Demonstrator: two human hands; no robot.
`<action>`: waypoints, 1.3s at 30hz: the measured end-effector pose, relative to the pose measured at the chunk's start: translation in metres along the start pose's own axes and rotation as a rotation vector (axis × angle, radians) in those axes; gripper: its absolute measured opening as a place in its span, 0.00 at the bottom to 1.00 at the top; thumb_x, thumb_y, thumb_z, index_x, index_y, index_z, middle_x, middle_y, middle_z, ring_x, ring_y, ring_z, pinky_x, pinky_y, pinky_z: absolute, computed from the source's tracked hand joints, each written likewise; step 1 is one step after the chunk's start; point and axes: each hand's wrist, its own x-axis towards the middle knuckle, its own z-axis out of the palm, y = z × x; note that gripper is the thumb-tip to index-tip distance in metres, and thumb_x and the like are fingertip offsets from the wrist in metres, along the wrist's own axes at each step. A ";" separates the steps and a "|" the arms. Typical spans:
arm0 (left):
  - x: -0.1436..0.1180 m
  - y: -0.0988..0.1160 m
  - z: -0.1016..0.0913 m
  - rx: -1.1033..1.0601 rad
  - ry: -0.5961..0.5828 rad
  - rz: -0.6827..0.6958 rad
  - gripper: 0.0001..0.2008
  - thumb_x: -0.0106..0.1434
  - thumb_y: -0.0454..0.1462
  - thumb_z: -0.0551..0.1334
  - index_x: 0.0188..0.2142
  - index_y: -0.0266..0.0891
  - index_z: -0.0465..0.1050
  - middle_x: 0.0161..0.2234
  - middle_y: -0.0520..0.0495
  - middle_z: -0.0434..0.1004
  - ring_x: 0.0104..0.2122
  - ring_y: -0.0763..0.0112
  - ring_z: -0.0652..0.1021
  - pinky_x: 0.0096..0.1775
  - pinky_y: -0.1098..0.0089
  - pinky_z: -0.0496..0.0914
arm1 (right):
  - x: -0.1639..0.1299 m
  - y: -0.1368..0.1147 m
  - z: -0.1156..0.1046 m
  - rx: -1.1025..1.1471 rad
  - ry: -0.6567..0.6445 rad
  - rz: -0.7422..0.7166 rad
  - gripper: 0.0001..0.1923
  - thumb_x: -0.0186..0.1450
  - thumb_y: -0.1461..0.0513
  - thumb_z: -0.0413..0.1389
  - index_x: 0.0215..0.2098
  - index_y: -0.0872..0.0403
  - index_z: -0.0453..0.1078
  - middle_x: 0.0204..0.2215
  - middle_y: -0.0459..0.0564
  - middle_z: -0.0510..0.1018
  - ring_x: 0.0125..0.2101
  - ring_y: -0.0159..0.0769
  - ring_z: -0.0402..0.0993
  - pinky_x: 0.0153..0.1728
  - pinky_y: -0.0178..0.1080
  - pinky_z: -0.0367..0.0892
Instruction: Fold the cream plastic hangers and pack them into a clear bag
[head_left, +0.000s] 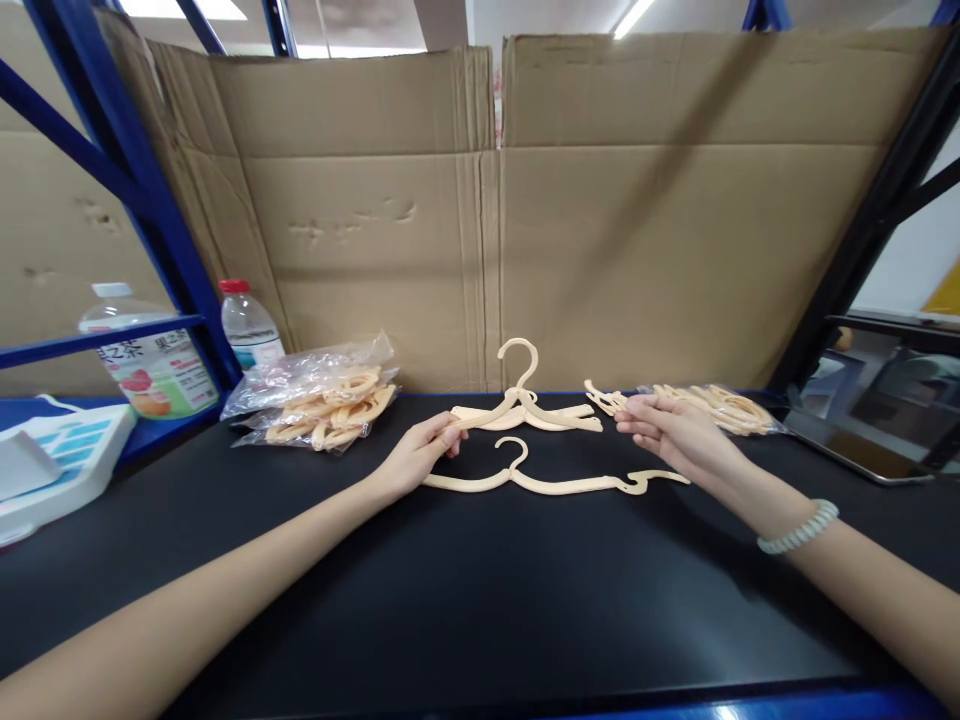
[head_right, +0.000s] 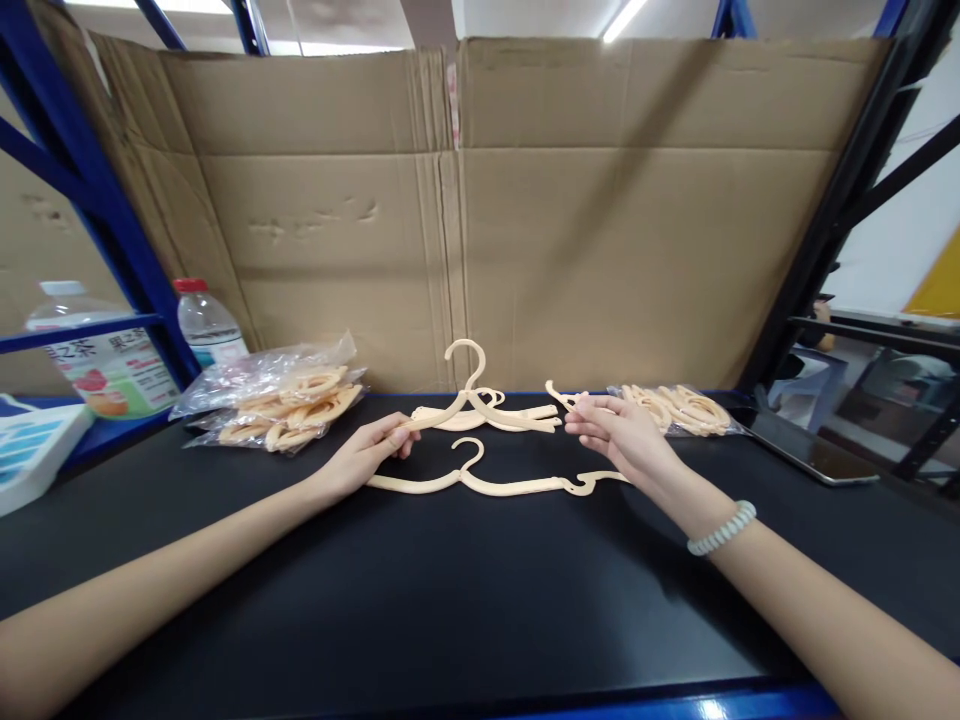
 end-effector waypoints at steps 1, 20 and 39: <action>0.000 0.000 0.000 0.000 -0.001 -0.001 0.14 0.65 0.44 0.50 0.31 0.38 0.66 0.25 0.52 0.66 0.28 0.71 0.69 0.35 0.69 0.65 | 0.001 0.003 0.000 0.023 -0.008 0.028 0.09 0.55 0.60 0.64 0.33 0.50 0.71 0.28 0.48 0.81 0.30 0.36 0.79 0.27 0.33 0.75; 0.001 0.001 0.000 -0.018 -0.045 -0.025 0.15 0.65 0.45 0.51 0.32 0.38 0.68 0.27 0.50 0.69 0.31 0.68 0.70 0.38 0.68 0.66 | -0.001 0.007 0.002 -0.045 -0.258 0.136 0.10 0.52 0.59 0.67 0.27 0.53 0.72 0.28 0.47 0.76 0.33 0.34 0.75 0.41 0.40 0.74; 0.001 0.002 -0.001 -0.010 -0.034 0.023 0.14 0.66 0.43 0.52 0.31 0.37 0.69 0.28 0.50 0.69 0.30 0.70 0.70 0.36 0.70 0.66 | -0.005 0.001 0.005 0.145 -0.270 0.370 0.06 0.52 0.70 0.64 0.23 0.56 0.72 0.24 0.48 0.77 0.28 0.33 0.78 0.34 0.31 0.76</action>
